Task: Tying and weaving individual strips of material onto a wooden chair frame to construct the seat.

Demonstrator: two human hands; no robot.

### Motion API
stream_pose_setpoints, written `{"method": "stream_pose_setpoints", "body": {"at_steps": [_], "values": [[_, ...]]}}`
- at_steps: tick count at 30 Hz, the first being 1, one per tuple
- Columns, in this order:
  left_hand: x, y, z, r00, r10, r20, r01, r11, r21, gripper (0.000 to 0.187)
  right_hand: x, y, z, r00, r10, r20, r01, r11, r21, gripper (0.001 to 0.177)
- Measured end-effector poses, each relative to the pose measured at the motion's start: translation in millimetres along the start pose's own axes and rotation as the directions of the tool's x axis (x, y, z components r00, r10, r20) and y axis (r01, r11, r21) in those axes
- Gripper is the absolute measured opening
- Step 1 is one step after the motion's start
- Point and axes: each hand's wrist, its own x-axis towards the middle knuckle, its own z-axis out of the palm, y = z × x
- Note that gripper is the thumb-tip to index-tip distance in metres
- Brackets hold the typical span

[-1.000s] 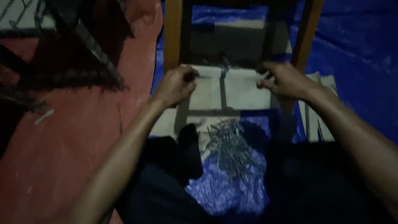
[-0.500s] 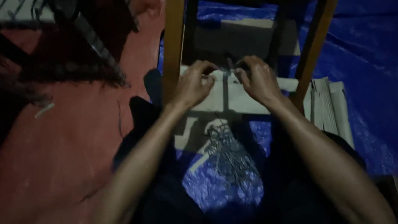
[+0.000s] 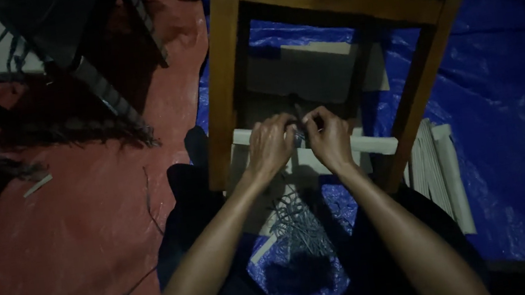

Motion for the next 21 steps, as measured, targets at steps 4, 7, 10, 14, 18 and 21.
{"method": "stream_pose_setpoints", "body": {"at_steps": [4, 7, 10, 14, 18, 21], "values": [[-0.2, 0.9, 4.1, 0.998, -0.020, -0.060, 0.022, 0.999, 0.025, 0.016, -1.6, 8.0, 6.7, 1.000, 0.011, -0.007, -0.010, 0.999, 0.037, 0.011], [1.8, 8.1, -0.3, 0.996, -0.020, -0.083, 0.021, 1.000, 0.012, 0.016, 0.4, 10.4, 6.2, 1.000, 0.007, -0.008, -0.006, 0.999, 0.045, 0.009], [-1.2, 12.7, -2.7, 0.995, -0.047, -0.085, 0.046, 0.999, -0.020, 0.015, 0.9, 12.5, 7.4, 0.999, 0.049, -0.006, -0.048, 0.995, 0.091, 0.010], [-2.6, 12.4, -1.9, 0.995, -0.062, -0.081, 0.061, 0.998, -0.017, 0.014, 1.4, 15.8, 9.2, 0.992, 0.127, -0.017, -0.123, 0.981, 0.150, 0.012], [-2.6, 8.9, -1.9, 0.997, -0.039, -0.071, 0.039, 0.999, 0.008, 0.014, 1.3, 22.4, 15.7, 0.989, 0.151, -0.011, -0.149, 0.983, 0.104, 0.012], [-4.1, 14.5, -8.1, 0.995, -0.048, -0.092, 0.047, 0.999, -0.016, 0.015, 0.7, 20.2, 18.2, 0.989, 0.144, -0.011, -0.143, 0.985, 0.093, 0.012]]}}
